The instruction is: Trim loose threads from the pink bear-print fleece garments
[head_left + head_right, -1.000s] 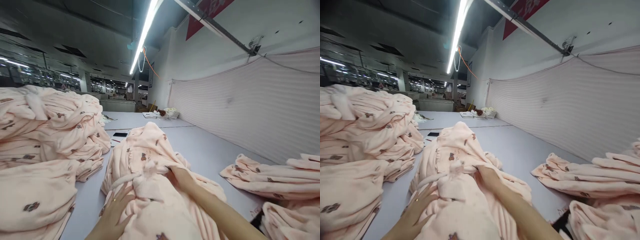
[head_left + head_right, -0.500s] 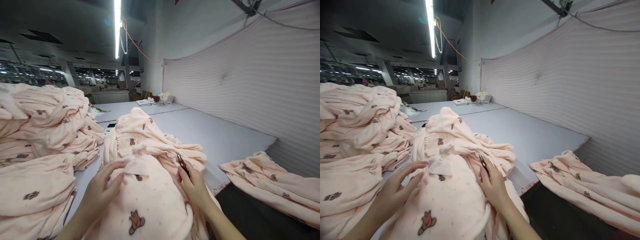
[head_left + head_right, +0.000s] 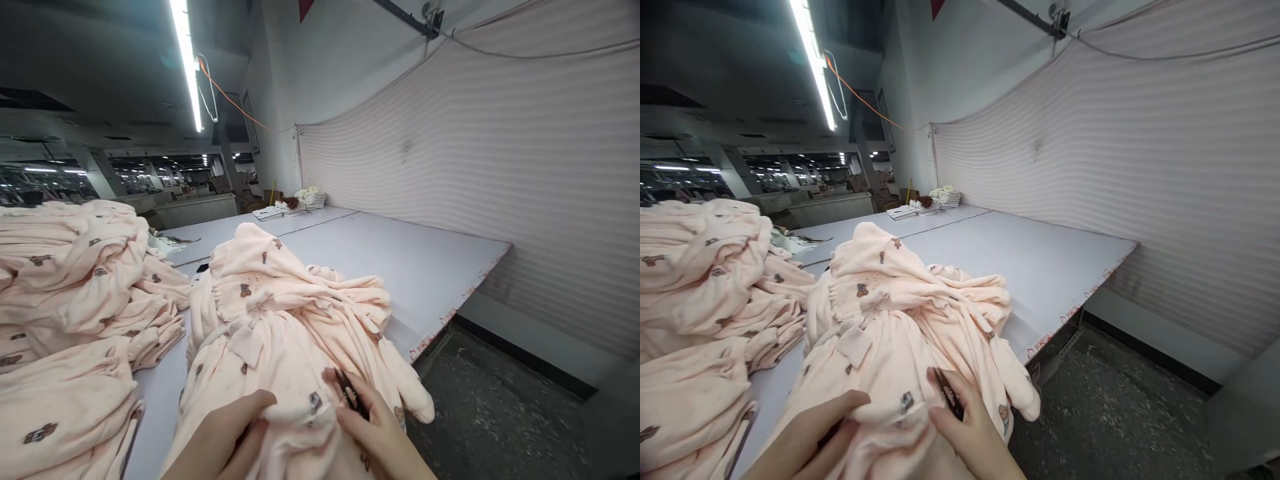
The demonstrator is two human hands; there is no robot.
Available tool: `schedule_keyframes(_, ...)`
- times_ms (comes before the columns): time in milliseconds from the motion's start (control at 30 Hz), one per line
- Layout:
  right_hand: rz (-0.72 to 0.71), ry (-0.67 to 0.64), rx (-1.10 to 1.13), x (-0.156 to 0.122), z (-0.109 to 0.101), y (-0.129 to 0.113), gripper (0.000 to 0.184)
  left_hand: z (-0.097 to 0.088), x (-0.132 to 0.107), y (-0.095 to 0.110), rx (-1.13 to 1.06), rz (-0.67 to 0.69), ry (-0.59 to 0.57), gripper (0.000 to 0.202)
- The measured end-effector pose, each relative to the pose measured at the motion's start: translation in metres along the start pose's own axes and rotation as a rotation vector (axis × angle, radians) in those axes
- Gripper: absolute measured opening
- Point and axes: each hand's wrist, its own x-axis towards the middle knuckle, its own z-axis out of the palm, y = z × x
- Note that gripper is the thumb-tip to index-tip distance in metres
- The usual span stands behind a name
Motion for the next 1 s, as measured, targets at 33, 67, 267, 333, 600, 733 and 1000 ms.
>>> schedule_keyframes(33,0.006,-0.107,0.008,-0.001,0.005,-0.005,0.041,-0.004,-0.005,-0.002,-0.02,-0.019,0.008,0.027)
schedule_keyframes(67,0.01,-0.189,0.012,-0.001,0.009,-0.011,0.038,-0.008,-0.009,-0.003,-0.031,-0.036,0.015,0.028)
schedule_keyframes(267,-0.033,-0.265,0.151,0.003,0.025,-0.032,0.042,-0.018,-0.017,-0.001,0.008,-0.103,0.022,0.02)
schedule_keyframes(333,-0.052,-0.204,0.173,0.007,0.029,-0.029,0.04,-0.018,-0.015,0.005,-0.085,-0.031,0.066,0.015)
schedule_keyframes(600,-0.404,0.182,-0.544,0.001,0.019,-0.036,0.013,0.02,0.008,0.027,-1.208,-0.136,0.181,0.032)
schedule_keyframes(733,-0.707,0.131,-0.837,-0.01,0.002,-0.051,0.029,0.029,0.01,0.034,-1.326,-0.148,0.169,0.031)
schedule_keyframes(1000,-0.916,0.014,-0.967,-0.003,0.01,-0.057,0.027,0.03,0.006,0.04,-1.281,-0.165,0.109,0.027)
